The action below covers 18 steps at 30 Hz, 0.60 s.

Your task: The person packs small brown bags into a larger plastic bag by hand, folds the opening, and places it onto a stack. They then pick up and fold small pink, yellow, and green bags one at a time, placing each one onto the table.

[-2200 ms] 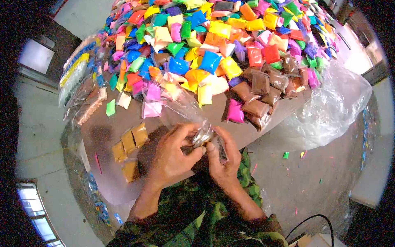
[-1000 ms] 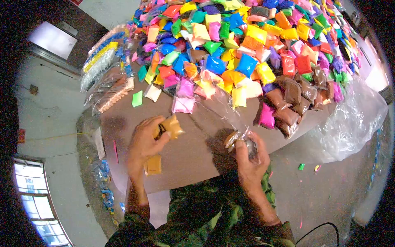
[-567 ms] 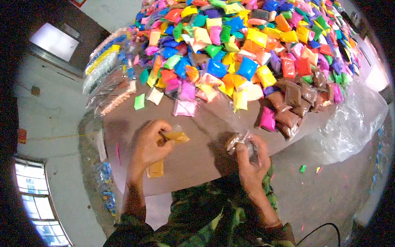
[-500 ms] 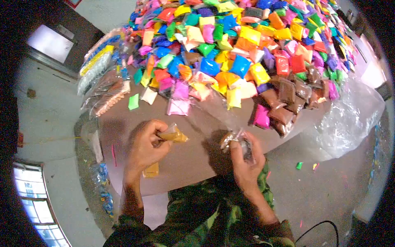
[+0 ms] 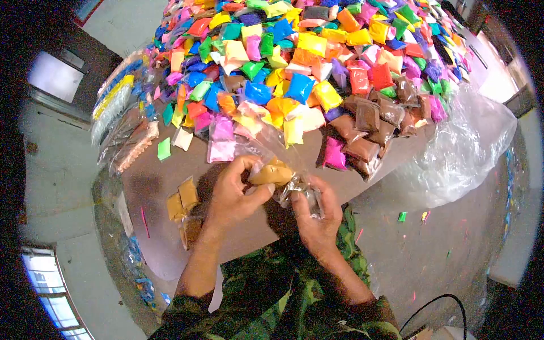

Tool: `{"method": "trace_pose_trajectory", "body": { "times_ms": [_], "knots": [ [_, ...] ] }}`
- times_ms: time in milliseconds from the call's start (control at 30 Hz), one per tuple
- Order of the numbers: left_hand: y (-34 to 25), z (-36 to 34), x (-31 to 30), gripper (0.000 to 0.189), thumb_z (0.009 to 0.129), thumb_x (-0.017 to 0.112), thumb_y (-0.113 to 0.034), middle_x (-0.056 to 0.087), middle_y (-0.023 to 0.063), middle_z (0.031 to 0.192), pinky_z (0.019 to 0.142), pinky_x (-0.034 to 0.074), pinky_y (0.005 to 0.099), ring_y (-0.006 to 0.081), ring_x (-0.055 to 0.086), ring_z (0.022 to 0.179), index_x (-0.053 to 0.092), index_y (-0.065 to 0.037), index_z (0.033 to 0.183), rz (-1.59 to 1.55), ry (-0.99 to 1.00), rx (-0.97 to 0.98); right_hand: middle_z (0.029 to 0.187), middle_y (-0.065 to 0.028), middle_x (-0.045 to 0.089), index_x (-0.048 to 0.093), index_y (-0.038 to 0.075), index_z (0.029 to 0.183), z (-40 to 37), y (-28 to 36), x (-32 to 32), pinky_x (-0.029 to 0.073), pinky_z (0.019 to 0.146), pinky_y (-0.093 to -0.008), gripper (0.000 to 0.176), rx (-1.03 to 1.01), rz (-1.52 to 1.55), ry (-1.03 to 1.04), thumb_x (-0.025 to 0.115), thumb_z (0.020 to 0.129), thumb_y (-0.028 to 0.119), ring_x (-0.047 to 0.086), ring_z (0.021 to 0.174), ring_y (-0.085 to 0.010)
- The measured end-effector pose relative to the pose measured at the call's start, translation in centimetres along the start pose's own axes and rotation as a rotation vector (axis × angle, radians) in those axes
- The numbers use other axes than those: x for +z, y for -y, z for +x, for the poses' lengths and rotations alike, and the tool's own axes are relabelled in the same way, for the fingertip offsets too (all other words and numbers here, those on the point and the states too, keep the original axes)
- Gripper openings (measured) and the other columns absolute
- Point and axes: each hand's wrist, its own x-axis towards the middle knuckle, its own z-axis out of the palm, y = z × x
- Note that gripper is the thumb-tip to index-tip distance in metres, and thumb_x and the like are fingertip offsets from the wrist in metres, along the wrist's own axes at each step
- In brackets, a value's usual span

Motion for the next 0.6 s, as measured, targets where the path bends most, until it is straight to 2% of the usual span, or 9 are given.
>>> {"method": "trace_pose_trajectory", "body": {
  "times_ms": [100, 233, 333, 367, 467, 500, 600],
  "knots": [
    [-0.4, -0.4, -0.6, 0.032, 0.084, 0.078, -0.004, 0.067, 0.0041, 0.107, 0.087, 0.056, 0.0312, 0.0101, 0.064, 0.099, 0.061, -0.001, 0.111, -0.022, -0.097, 0.007, 0.110, -0.0064, 0.072, 0.068, 0.001, 0.127, 0.0, 1.0, 0.0, 0.055, 0.087, -0.0294, 0.035, 0.000, 0.009, 0.014, 0.077, 0.095, 0.009, 0.067, 0.098, -0.0138],
    [-1.3, 0.2, -0.4, 0.031, 0.086, 0.079, -0.005, 0.066, 0.0043, 0.110, 0.089, 0.053, 0.0285, 0.0098, 0.063, 0.101, 0.062, -0.001, 0.112, -0.308, -0.203, 0.089, 0.113, -0.0070, 0.072, 0.068, 0.000, 0.127, 0.0, 0.8, -0.3, 0.055, 0.088, -0.0292, 0.034, 0.021, 0.002, 0.057, 0.076, 0.095, 0.008, 0.067, 0.099, -0.0142],
    [0.7, 0.9, -0.5, 0.029, 0.086, 0.079, -0.005, 0.067, 0.0048, 0.114, 0.087, 0.053, 0.0288, 0.0099, 0.063, 0.100, 0.063, -0.001, 0.110, -0.143, -0.123, 0.116, 0.111, -0.0061, 0.072, 0.068, 0.000, 0.126, -0.1, 0.3, -0.2, 0.054, 0.087, -0.0291, 0.033, -0.004, -0.003, 0.038, 0.076, 0.096, 0.008, 0.066, 0.098, -0.0135],
    [0.7, 0.3, 0.1, 0.029, 0.085, 0.079, -0.007, 0.070, 0.0052, 0.107, 0.083, 0.054, 0.0312, 0.0116, 0.065, 0.094, 0.064, -0.001, 0.109, -0.174, -0.147, 0.086, 0.111, -0.0060, 0.072, 0.068, 0.000, 0.126, 0.0, 0.1, -0.2, 0.054, 0.087, -0.0291, 0.033, 0.003, 0.005, 0.039, 0.076, 0.096, 0.009, 0.066, 0.098, -0.0135],
    [1.1, -0.6, -0.5, 0.030, 0.084, 0.079, -0.009, 0.072, 0.0062, 0.097, 0.078, 0.055, 0.0333, 0.0132, 0.065, 0.086, 0.065, -0.001, 0.109, 0.142, -0.120, 0.051, 0.109, -0.0061, 0.073, 0.068, 0.000, 0.126, -0.1, 0.3, -0.2, 0.054, 0.087, -0.0295, 0.033, 0.038, 0.025, 0.018, 0.077, 0.095, 0.010, 0.067, 0.098, -0.0138],
    [0.2, -0.9, -0.6, 0.030, 0.083, 0.078, -0.010, 0.071, 0.0120, 0.091, 0.076, 0.056, 0.0381, 0.0233, 0.069, 0.081, 0.065, -0.002, 0.108, 0.203, -0.127, 0.018, 0.109, -0.0064, 0.073, 0.068, 0.000, 0.125, -0.1, 0.7, -0.1, 0.054, 0.087, -0.0297, 0.033, 0.053, 0.038, 0.007, 0.077, 0.095, 0.010, 0.067, 0.097, -0.0141],
    [-1.9, -1.7, -1.7, 0.030, 0.083, 0.079, -0.012, 0.071, 0.0118, 0.091, 0.079, 0.055, 0.0373, 0.0236, 0.068, 0.083, 0.065, -0.002, 0.108, 0.515, -0.071, 0.008, 0.108, -0.0077, 0.073, 0.069, 0.000, 0.125, -0.2, 0.7, 0.2, 0.055, 0.088, -0.0304, 0.033, 0.099, 0.077, 0.004, 0.078, 0.095, 0.010, 0.068, 0.097, -0.0155]
  ]
}}
